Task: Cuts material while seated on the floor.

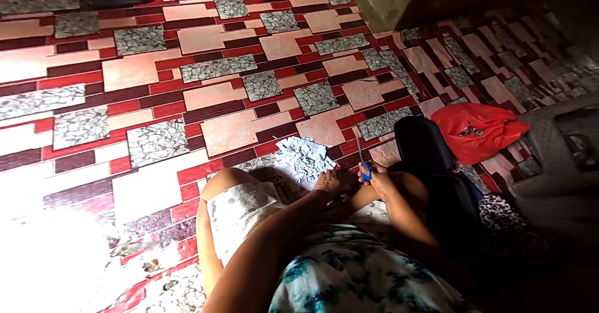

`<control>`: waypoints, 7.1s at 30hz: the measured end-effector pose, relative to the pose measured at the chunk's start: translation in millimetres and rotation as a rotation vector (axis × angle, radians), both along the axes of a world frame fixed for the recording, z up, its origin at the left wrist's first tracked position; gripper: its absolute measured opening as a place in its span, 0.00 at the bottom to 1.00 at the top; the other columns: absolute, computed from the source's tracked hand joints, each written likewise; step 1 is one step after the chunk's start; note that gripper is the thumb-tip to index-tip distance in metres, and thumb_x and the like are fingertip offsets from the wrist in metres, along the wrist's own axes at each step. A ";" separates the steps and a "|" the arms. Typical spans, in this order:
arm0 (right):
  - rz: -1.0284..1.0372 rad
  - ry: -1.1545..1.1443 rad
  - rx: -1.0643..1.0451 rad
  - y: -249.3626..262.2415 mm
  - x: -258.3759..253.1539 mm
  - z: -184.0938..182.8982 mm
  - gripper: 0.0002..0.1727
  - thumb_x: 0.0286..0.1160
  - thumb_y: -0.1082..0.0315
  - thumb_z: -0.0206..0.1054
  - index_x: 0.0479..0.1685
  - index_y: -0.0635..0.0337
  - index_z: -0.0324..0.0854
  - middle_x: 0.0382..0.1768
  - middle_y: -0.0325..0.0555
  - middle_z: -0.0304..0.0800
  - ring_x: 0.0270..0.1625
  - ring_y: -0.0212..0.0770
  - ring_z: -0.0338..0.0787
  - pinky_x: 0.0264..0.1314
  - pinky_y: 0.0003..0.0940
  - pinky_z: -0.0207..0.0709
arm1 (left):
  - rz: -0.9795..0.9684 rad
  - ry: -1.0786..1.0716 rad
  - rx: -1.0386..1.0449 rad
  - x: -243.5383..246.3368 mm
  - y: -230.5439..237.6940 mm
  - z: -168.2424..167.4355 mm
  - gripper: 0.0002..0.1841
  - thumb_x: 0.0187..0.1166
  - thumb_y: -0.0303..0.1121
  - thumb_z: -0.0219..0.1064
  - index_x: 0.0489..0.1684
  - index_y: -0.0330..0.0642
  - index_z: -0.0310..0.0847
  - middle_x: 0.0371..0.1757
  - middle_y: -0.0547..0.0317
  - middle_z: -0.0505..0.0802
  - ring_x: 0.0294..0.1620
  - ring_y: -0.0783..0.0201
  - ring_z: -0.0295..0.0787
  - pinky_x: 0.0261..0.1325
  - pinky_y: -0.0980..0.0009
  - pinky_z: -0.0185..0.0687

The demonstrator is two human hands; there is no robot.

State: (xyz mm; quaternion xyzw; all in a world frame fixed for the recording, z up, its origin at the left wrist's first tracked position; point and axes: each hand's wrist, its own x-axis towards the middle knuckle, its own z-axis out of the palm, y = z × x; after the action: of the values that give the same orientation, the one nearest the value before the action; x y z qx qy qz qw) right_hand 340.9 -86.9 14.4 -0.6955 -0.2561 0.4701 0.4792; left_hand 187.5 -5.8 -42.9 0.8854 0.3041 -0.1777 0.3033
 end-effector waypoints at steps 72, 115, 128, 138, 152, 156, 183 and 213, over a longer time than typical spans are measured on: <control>-0.021 -0.243 0.276 -61.0 -57.5 19.9 0.26 0.58 0.86 0.71 0.63 0.80 0.79 0.53 0.65 0.88 0.50 0.44 0.88 0.58 0.39 0.83 | 0.689 -0.796 -0.658 -90.4 -34.5 29.2 0.11 0.81 0.28 0.68 0.54 0.29 0.85 0.45 0.56 0.95 0.41 0.70 0.93 0.48 0.71 0.92; 0.597 -0.050 -0.196 -13.7 -66.9 -3.0 0.21 0.85 0.57 0.67 0.65 0.65 0.81 0.41 0.45 0.92 0.33 0.32 0.89 0.32 0.28 0.81 | 0.897 -0.604 -0.495 -132.4 0.4 33.5 0.10 0.83 0.29 0.68 0.49 0.28 0.85 0.37 0.56 0.90 0.33 0.73 0.83 0.44 0.73 0.82; 0.592 -0.045 -0.164 -10.9 -64.9 -9.4 0.20 0.84 0.59 0.69 0.65 0.65 0.80 0.38 0.42 0.92 0.29 0.29 0.87 0.25 0.24 0.77 | 0.866 -0.498 -0.485 -128.4 2.0 34.9 0.10 0.85 0.32 0.66 0.49 0.32 0.86 0.35 0.59 0.90 0.30 0.74 0.82 0.41 0.75 0.80; 0.601 -0.056 -0.164 -10.7 -64.8 -11.0 0.20 0.83 0.59 0.69 0.65 0.64 0.80 0.38 0.42 0.92 0.28 0.29 0.87 0.25 0.23 0.76 | 0.865 -0.501 -0.515 -128.2 2.5 34.9 0.10 0.85 0.32 0.67 0.49 0.32 0.85 0.34 0.60 0.90 0.29 0.75 0.82 0.38 0.76 0.79; 0.548 -0.080 -0.118 -11.5 -65.6 -9.7 0.20 0.78 0.70 0.72 0.65 0.70 0.77 0.35 0.43 0.88 0.26 0.26 0.83 0.28 0.21 0.76 | 0.831 -0.485 -0.492 -128.6 3.1 35.4 0.11 0.86 0.33 0.65 0.50 0.32 0.85 0.36 0.59 0.90 0.30 0.74 0.81 0.40 0.74 0.78; 0.572 -0.048 -0.180 -11.2 -64.6 -5.4 0.18 0.85 0.58 0.67 0.62 0.62 0.79 0.31 0.39 0.89 0.23 0.27 0.82 0.21 0.21 0.70 | 0.884 -0.513 -0.527 -129.4 3.3 34.6 0.10 0.86 0.34 0.66 0.49 0.34 0.86 0.30 0.64 0.89 0.23 0.77 0.77 0.29 0.78 0.72; 0.654 -0.060 -0.170 -10.5 -65.0 -7.1 0.17 0.82 0.61 0.70 0.60 0.63 0.80 0.31 0.37 0.89 0.23 0.24 0.80 0.22 0.19 0.68 | 0.851 -0.497 -0.555 -130.6 3.3 37.5 0.10 0.86 0.34 0.66 0.49 0.34 0.85 0.30 0.64 0.88 0.22 0.78 0.74 0.27 0.80 0.69; 0.703 -0.062 -0.163 -10.4 -63.0 -8.5 0.18 0.82 0.59 0.69 0.60 0.63 0.80 0.31 0.37 0.89 0.24 0.25 0.81 0.23 0.19 0.70 | 0.837 -0.516 -0.562 -129.3 4.1 33.6 0.10 0.86 0.33 0.65 0.49 0.33 0.85 0.32 0.62 0.89 0.27 0.76 0.79 0.35 0.78 0.76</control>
State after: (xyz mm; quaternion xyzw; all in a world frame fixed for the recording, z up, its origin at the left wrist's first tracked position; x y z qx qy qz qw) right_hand 277.9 -97.4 5.8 -0.6149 -0.4556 0.6037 0.2232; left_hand 58.2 -1.7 -9.3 0.5893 0.4862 0.1060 0.6365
